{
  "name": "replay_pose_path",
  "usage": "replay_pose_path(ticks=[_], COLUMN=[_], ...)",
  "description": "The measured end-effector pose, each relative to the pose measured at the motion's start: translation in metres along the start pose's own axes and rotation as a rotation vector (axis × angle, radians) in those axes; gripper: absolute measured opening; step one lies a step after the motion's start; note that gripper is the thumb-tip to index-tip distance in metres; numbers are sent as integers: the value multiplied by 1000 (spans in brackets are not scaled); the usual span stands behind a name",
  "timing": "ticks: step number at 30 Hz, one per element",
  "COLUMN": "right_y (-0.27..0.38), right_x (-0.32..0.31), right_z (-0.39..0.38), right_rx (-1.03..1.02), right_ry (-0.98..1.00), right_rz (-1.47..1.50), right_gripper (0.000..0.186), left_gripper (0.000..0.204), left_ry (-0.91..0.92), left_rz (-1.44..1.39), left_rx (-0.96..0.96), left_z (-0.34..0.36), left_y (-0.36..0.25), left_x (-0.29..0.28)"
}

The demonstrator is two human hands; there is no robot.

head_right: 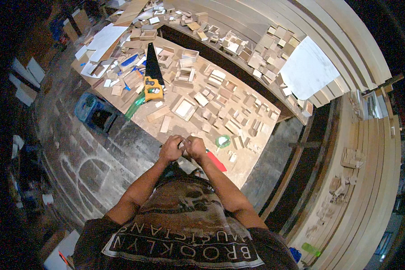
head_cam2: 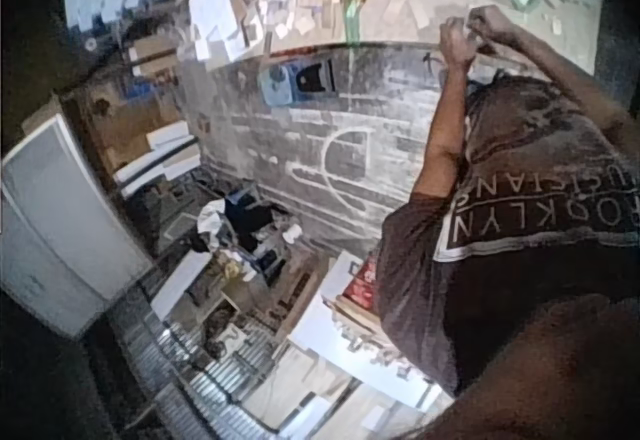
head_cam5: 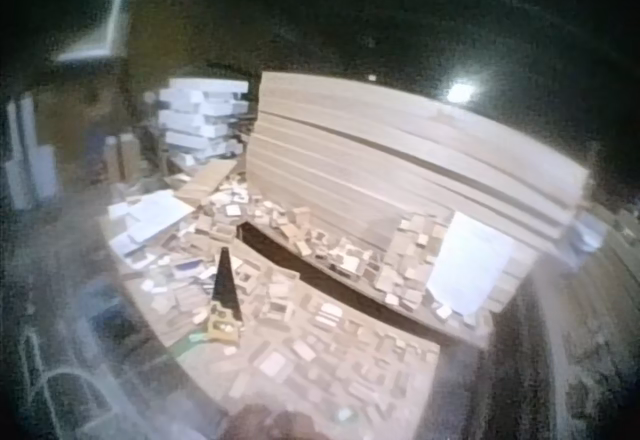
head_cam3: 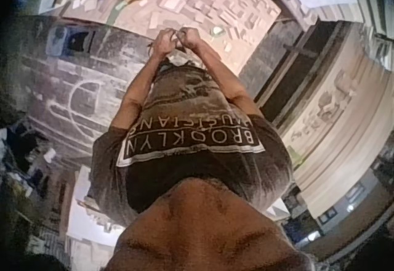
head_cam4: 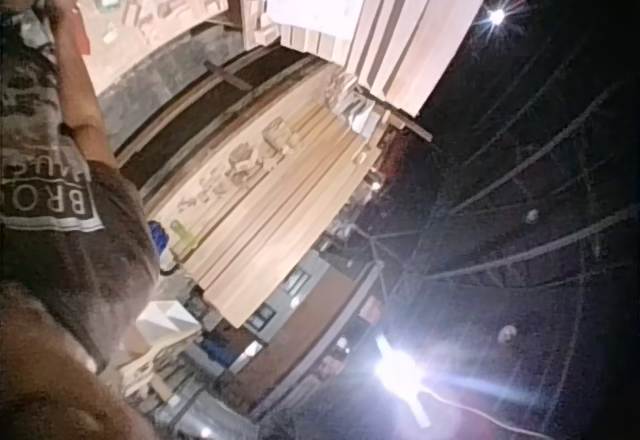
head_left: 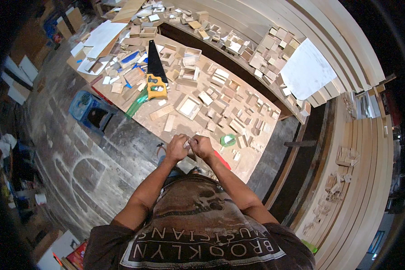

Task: The person saws a small piece of wood using a hand saw and then applies glue from a small tube to several wooden components, joining them together on a workbench.

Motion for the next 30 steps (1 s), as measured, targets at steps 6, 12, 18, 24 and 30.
replay_pose_path(ticks=[6, 12, 18, 24, 30], right_y=[-8, -3, -3, -10, -14], right_x=[13, 9, 8, 20, 19], right_z=[5, 5, 3, 3, 4], right_rx=[-18, -7, -30, 4, 55], right_ry=[12, 50, 14, 39, 67], right_rz=[-72, -58, -78, -98, -49], right_gripper=[26, 24, 22, 17, 16], left_gripper=[33, 35, 34, 31, 34], left_ry=[-80, -95, -145, -194, -131], left_rz=[-25, -47, -57, -88, -88], left_rx=[73, 63, 106, 186, 148], left_z=[-2, -5, -6, -4, -1], left_y=[0, 4, 5, 21, 18], left_x=[0, -1, -1, 7, 7])
Point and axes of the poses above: each hand's wrist, its own z-axis towards the middle knuckle, its own x-axis out of the palm, y = z × x, the point moved 3 cm from there along z, towards the middle knuckle, and after that the axes turned 14 degrees about -z, right-handed, at the moved point
